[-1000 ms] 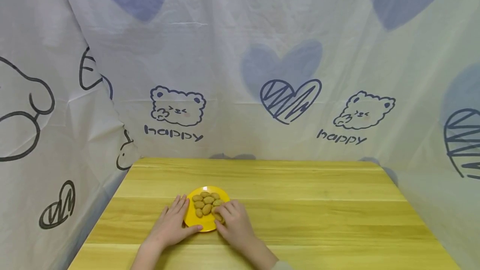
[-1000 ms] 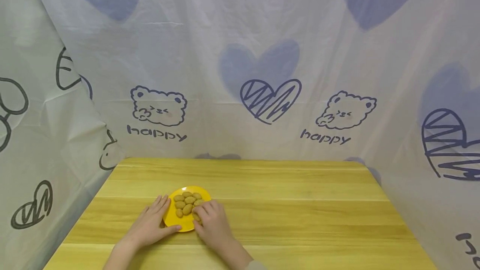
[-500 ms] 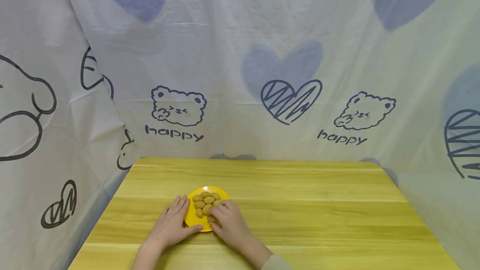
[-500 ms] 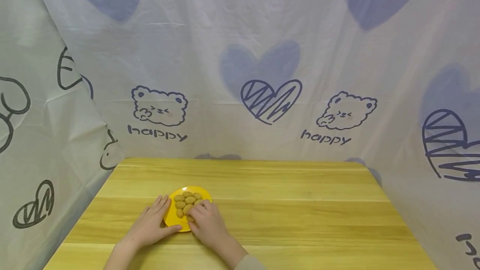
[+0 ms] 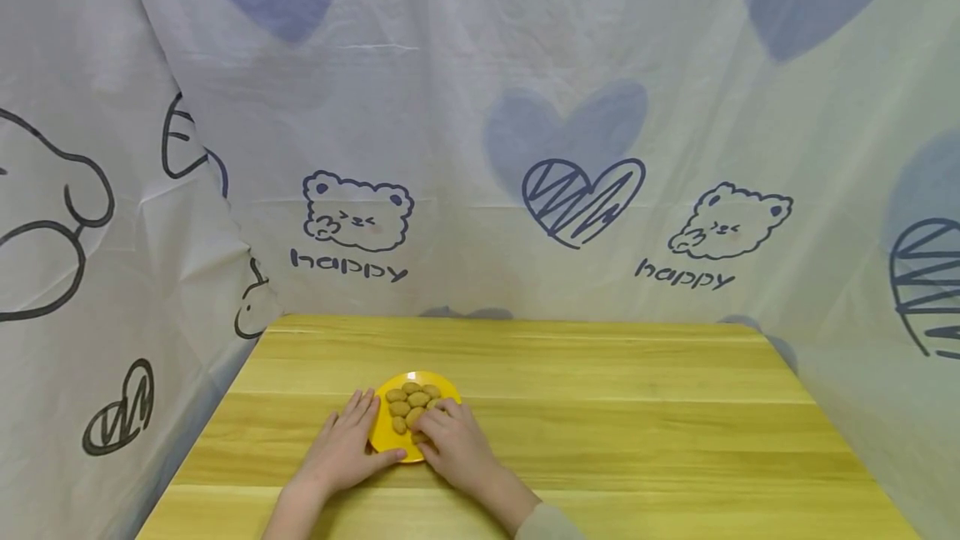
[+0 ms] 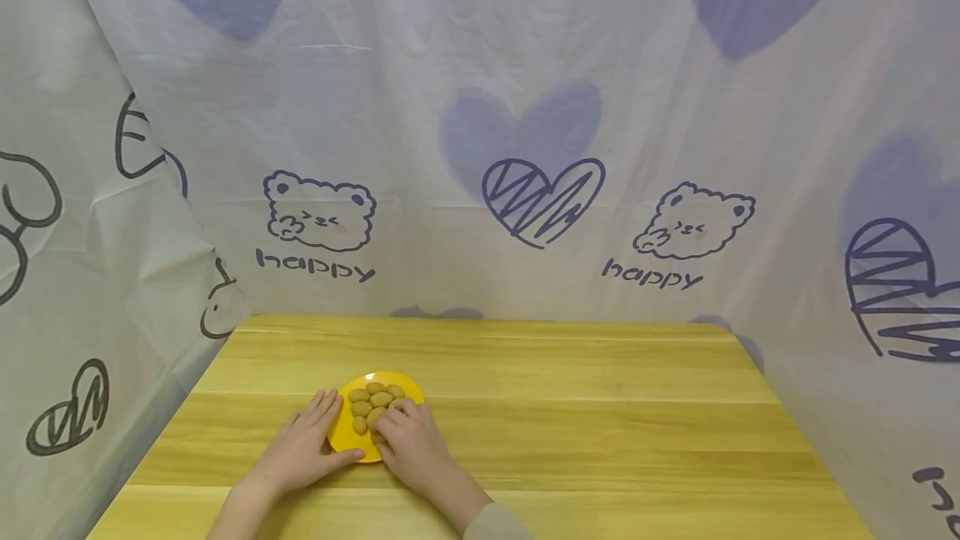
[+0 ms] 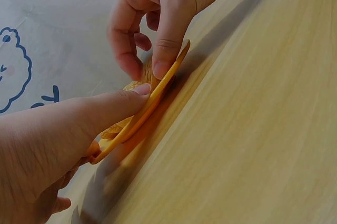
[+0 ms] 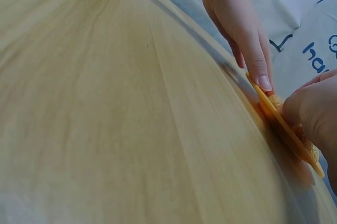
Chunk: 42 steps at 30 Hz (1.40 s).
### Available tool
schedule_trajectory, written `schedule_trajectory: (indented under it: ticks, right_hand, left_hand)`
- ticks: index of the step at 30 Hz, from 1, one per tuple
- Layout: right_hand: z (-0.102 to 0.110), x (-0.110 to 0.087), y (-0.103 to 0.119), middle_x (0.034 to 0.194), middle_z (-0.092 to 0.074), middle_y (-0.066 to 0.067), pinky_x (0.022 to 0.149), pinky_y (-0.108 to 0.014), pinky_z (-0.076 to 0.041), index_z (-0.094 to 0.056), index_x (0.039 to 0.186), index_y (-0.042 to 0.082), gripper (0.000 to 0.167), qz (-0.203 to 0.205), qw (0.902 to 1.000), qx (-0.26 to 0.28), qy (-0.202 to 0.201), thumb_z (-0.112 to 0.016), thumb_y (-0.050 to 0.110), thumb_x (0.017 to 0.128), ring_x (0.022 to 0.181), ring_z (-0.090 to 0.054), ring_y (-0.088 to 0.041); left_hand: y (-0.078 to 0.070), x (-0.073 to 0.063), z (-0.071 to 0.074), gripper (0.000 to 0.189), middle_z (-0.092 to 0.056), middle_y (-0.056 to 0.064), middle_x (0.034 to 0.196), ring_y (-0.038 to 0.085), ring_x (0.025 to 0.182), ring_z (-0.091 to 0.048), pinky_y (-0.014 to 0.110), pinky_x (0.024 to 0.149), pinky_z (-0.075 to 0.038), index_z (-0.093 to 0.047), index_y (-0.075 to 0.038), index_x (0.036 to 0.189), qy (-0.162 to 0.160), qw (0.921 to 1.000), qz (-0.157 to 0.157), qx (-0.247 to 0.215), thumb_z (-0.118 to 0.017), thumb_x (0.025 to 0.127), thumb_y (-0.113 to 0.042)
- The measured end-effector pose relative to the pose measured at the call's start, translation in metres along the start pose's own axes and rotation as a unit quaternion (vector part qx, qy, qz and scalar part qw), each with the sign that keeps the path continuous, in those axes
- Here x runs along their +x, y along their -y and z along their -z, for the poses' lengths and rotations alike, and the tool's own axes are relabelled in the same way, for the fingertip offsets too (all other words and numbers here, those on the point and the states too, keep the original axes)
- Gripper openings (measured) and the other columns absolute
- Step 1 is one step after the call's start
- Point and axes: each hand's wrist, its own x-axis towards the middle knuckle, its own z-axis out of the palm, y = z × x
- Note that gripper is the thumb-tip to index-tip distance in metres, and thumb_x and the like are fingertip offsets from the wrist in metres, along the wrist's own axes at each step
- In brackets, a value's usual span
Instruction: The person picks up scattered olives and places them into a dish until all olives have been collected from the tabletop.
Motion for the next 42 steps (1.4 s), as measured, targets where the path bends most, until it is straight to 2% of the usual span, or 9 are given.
schedule_trajectory:
  ticks: [7, 18, 29, 39, 42]
  right_hand:
    - [0.0012, 0.0016, 0.0002, 0.096, -0.070, 0.013, 0.077, -0.022, -0.041, -0.071, 0.092, 0.024, 0.005, -0.001, 0.9999, -0.009, 0.013, -0.072, 0.026, 0.088, 0.097, -0.055, -0.008]
    - [-0.0004, 0.0033, -0.0008, 0.097, -0.067, 0.012, 0.076, -0.022, -0.041, -0.073, 0.092, 0.025, 0.005, -0.001, 0.9998, -0.019, 0.006, -0.070, 0.028, 0.089, 0.095, -0.054, -0.008]
    - [-0.0023, 0.0028, -0.0011, 0.098, -0.066, 0.011, 0.076, -0.022, -0.040, -0.072, 0.092, 0.025, 0.005, -0.006, 0.9999, -0.012, -0.002, -0.073, 0.025, 0.087, 0.095, -0.054, -0.009]
    - [0.0035, 0.0000, -0.0059, 0.103, -0.065, 0.007, 0.084, -0.029, -0.048, -0.071, 0.097, 0.023, 0.017, -0.010, 0.9999, -0.004, -0.013, -0.077, 0.029, 0.082, 0.097, -0.055, -0.011]
    - [0.0054, -0.0010, -0.0082, 0.105, -0.065, 0.007, 0.083, -0.029, -0.047, -0.071, 0.097, 0.023, 0.018, -0.018, 0.9997, 0.001, -0.015, -0.078, 0.029, 0.082, 0.098, -0.055, -0.012]
  left_hand:
    - [-0.0011, -0.0006, -0.0009, 0.104, -0.025, 0.018, 0.160, 0.037, 0.150, -0.018, 0.065, 0.118, -0.018, -0.032, 0.001, 0.150, 0.001, 1.0000, 0.002, -0.001, -0.057, 0.081, -0.073]
    - [-0.0038, -0.0030, 0.0003, 0.104, -0.028, 0.020, 0.158, 0.039, 0.149, -0.021, 0.065, 0.117, -0.020, -0.034, 0.003, 0.149, -0.007, 0.9999, -0.005, 0.008, -0.058, 0.081, -0.072]
    - [-0.0049, -0.0037, 0.0002, 0.104, -0.028, 0.020, 0.159, 0.039, 0.149, -0.021, 0.065, 0.117, -0.020, -0.034, 0.003, 0.149, -0.007, 0.9999, -0.004, 0.009, -0.058, 0.081, -0.072]
    - [-0.0047, -0.0034, 0.0056, 0.106, -0.027, 0.020, 0.159, 0.039, 0.149, -0.020, 0.066, 0.117, -0.020, -0.034, 0.003, 0.149, 0.002, 1.0000, -0.005, 0.008, -0.056, 0.080, -0.074]
    - [-0.0045, -0.0035, 0.0061, 0.105, -0.027, 0.020, 0.159, 0.039, 0.149, -0.020, 0.065, 0.117, -0.020, -0.034, 0.002, 0.149, 0.001, 0.9999, -0.003, 0.013, -0.056, 0.080, -0.074]
